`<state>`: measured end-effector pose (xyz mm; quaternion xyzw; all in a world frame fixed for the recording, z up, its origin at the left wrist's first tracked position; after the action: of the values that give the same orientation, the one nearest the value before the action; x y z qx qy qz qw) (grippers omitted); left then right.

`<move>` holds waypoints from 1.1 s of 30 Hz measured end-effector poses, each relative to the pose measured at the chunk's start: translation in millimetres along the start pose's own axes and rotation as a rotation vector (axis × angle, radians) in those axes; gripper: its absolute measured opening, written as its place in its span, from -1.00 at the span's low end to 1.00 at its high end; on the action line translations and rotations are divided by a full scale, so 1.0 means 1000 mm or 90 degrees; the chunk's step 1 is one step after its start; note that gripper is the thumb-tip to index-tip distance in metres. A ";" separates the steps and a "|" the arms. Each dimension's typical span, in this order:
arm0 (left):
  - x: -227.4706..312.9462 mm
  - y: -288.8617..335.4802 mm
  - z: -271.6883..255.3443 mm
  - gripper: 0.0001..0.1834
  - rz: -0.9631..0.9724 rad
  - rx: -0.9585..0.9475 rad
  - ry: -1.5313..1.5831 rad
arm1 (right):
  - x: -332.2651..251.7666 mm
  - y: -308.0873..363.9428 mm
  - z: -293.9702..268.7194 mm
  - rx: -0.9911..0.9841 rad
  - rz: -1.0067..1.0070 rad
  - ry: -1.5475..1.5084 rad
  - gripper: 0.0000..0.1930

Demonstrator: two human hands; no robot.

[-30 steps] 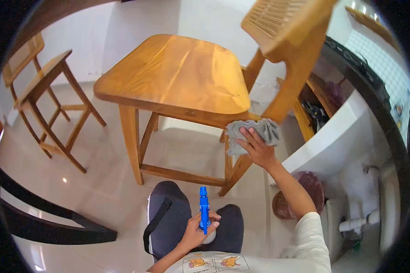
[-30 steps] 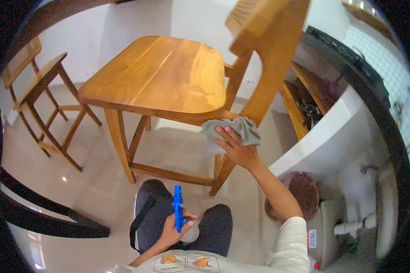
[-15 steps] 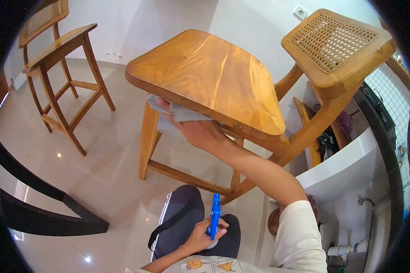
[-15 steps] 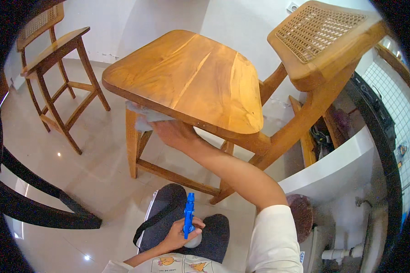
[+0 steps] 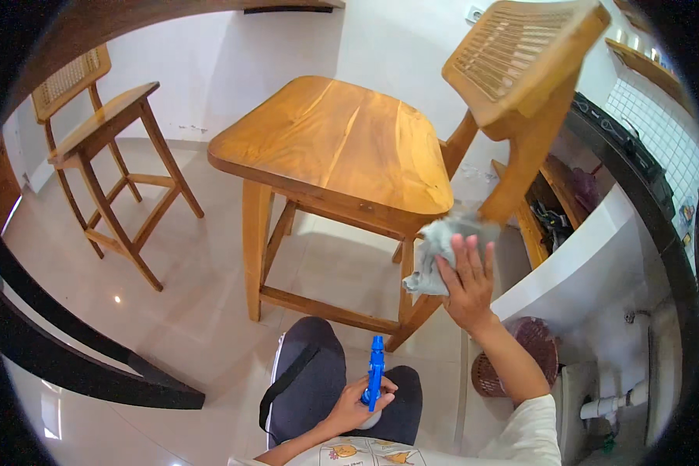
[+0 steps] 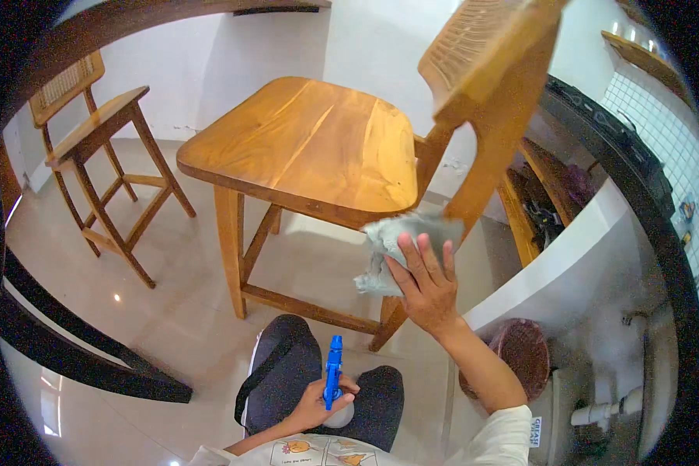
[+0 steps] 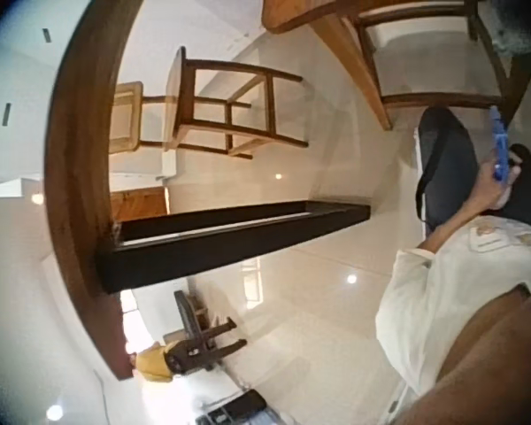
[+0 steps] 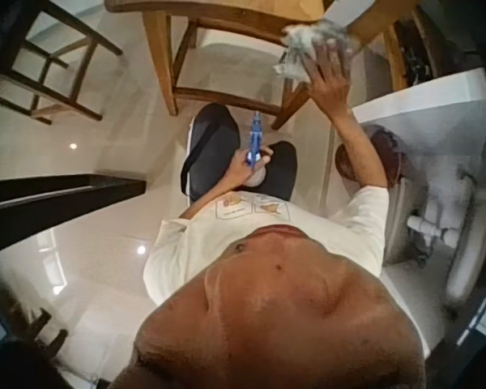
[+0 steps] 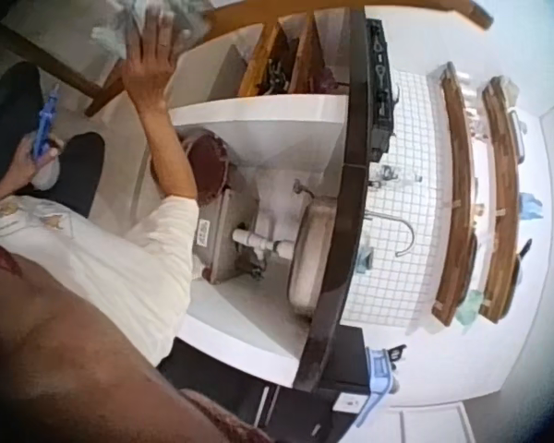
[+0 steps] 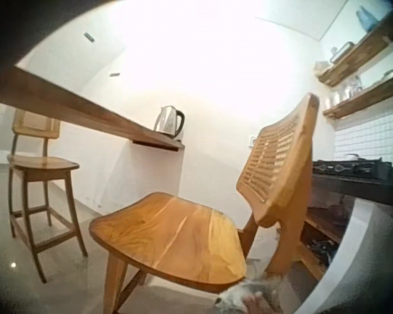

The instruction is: The person wipes a wooden dining table and several wooden chairs with a cloth while holding a spray bottle. They clean the tabletop, chair seats, and chair backs in sequence, moving around the table to reach different areas.

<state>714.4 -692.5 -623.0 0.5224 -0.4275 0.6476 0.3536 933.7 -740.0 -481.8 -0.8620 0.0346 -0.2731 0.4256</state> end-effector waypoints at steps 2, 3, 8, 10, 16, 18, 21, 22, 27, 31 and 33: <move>-0.004 0.002 0.007 -0.79 0.005 -0.027 -0.001 | -0.003 -0.034 -0.004 0.154 0.003 -0.042 -0.68; -0.001 0.004 0.006 -0.79 -0.001 -0.034 -0.007 | -0.010 -0.066 0.000 0.195 0.017 -0.032 -0.68; 0.023 0.009 0.010 -0.76 0.022 -0.010 -0.049 | -0.025 -0.217 0.043 0.145 0.102 -0.430 -0.68; 0.028 0.009 0.016 -0.78 0.018 0.015 -0.043 | 0.000 -0.241 0.078 -0.020 0.220 -0.664 -0.69; 0.019 0.014 0.019 -0.81 -0.045 0.091 -0.024 | 0.020 -0.217 0.105 -0.001 0.706 -1.281 -0.68; 0.018 0.012 0.022 -0.81 -0.058 0.088 -0.041 | 0.025 -0.220 0.115 0.097 0.817 -1.547 -0.66; 0.013 0.006 0.029 -0.81 -0.035 0.070 -0.051 | 0.044 -0.216 0.113 0.096 0.863 -1.634 -0.58; 0.013 0.004 0.032 -0.80 -0.021 0.061 -0.052 | 0.049 -0.213 0.115 0.077 0.902 -1.639 -0.57; 0.024 -0.004 0.033 -0.80 -0.022 0.043 -0.032 | 0.036 -0.195 0.122 0.047 0.972 -1.582 -0.55; 0.023 -0.004 0.026 -0.81 -0.011 0.021 -0.004 | 0.039 -0.201 0.102 0.021 0.956 -1.379 -0.61; 0.029 -0.006 0.020 -0.81 -0.004 0.001 -0.026 | 0.044 -0.203 0.086 0.038 0.916 -1.389 -0.61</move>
<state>721.0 -708.3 -592.2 0.5370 -0.4325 0.6361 0.3463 978.5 -562.5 -351.3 -0.4168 0.1180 0.8489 0.3028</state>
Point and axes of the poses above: each hand's wrist, its own y-axis away from the middle knuckle, its own z-axis out of the palm, x = y × z, the point moved 1 cm from there along -y, towards the middle knuckle, and after that the axes turned 2 degrees about x, right-handed, at the moved point
